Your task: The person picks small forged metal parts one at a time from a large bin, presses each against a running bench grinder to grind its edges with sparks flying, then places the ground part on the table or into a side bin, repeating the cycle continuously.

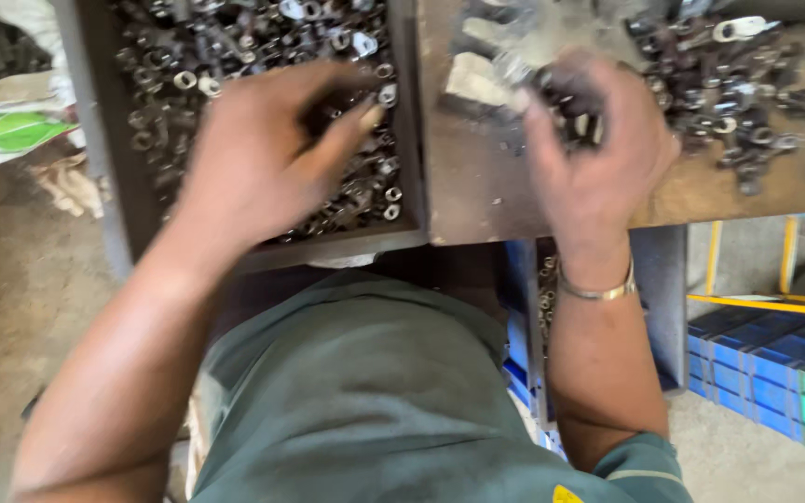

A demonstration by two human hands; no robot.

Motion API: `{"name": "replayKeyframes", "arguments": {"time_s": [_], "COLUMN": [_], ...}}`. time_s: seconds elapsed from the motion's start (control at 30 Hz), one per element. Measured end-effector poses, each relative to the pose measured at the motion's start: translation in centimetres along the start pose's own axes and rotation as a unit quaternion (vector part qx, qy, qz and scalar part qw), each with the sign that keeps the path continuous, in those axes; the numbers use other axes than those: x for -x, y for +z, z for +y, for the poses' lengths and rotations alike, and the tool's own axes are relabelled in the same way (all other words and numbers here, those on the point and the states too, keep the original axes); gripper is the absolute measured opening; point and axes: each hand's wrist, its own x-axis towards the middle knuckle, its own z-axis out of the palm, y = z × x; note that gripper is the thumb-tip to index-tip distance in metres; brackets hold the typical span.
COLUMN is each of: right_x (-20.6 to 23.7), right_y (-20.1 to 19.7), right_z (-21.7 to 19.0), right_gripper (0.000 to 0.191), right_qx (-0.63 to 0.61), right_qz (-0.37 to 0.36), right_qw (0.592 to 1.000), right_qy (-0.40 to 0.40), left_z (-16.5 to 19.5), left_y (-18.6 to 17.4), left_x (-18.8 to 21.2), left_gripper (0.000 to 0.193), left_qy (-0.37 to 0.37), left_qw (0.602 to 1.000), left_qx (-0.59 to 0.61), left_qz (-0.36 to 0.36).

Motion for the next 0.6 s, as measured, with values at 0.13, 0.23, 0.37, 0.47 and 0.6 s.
{"name": "replayKeyframes", "arguments": {"time_s": [0.13,0.23,0.37,0.47,0.6], "right_x": [-2.2,-2.6,-3.2,-3.6,-4.0], "right_y": [-0.8,-0.2,1.0,1.5,1.2], "right_z": [4.1,5.5,6.0,5.9,5.9], "right_gripper": [0.039,0.036,0.037,0.037,0.037], "right_qx": [0.073,0.068,0.075,0.090,0.123], "right_qz": [0.010,0.003,0.012,0.018,0.024], "right_qw": [0.997,0.996,0.996,0.995,0.992], "right_qy": [0.036,0.065,0.049,0.033,0.011], "left_z": [-3.0,-4.3,-5.0,-5.1,-5.1], "left_y": [-1.4,-1.0,-1.1,-1.0,-1.0], "left_x": [3.2,5.2,6.2,6.0,5.8], "left_gripper": [0.036,0.037,0.029,0.028,0.026], "left_qy": [-0.100,-0.048,-0.081,-0.091,-0.091], "left_qw": [0.959,0.938,0.930,0.921,0.928], "left_qx": [-0.202,-0.260,-0.228,-0.235,-0.206], "left_qz": [-0.173,-0.224,-0.277,-0.298,-0.298]}}
